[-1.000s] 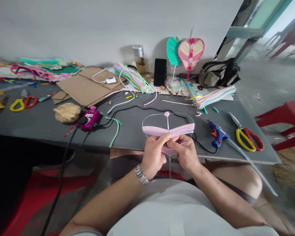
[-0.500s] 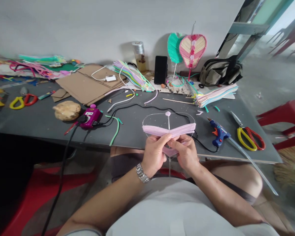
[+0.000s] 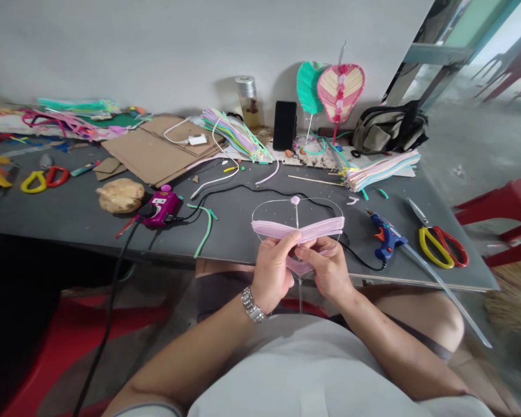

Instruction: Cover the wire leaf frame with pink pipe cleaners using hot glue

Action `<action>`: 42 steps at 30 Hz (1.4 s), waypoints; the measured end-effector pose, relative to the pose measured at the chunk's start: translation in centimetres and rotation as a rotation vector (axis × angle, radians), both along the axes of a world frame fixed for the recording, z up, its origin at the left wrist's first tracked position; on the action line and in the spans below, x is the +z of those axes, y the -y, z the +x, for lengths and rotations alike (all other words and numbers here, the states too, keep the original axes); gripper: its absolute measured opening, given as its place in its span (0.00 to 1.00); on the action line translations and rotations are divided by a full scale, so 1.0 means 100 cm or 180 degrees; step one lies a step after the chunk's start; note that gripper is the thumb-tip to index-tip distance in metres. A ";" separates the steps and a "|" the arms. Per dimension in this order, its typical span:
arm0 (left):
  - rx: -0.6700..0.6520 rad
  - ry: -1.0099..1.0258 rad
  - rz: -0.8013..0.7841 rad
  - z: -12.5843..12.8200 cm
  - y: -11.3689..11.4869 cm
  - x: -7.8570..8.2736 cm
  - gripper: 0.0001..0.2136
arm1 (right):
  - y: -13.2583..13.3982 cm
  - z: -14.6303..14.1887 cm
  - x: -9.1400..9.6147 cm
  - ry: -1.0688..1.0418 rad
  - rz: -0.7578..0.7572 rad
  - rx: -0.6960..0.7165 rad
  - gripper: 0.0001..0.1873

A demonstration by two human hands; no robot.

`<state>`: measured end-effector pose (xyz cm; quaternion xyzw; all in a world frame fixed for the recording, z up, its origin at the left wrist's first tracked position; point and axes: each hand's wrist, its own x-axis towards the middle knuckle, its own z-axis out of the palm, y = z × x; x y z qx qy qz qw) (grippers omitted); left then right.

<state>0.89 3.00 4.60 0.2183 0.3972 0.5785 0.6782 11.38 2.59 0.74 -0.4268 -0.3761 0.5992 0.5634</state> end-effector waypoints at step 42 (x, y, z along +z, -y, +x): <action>0.0193 -0.0031 0.0126 -0.003 0.000 -0.003 0.16 | -0.010 -0.002 0.006 -0.0004 0.0091 0.0059 0.08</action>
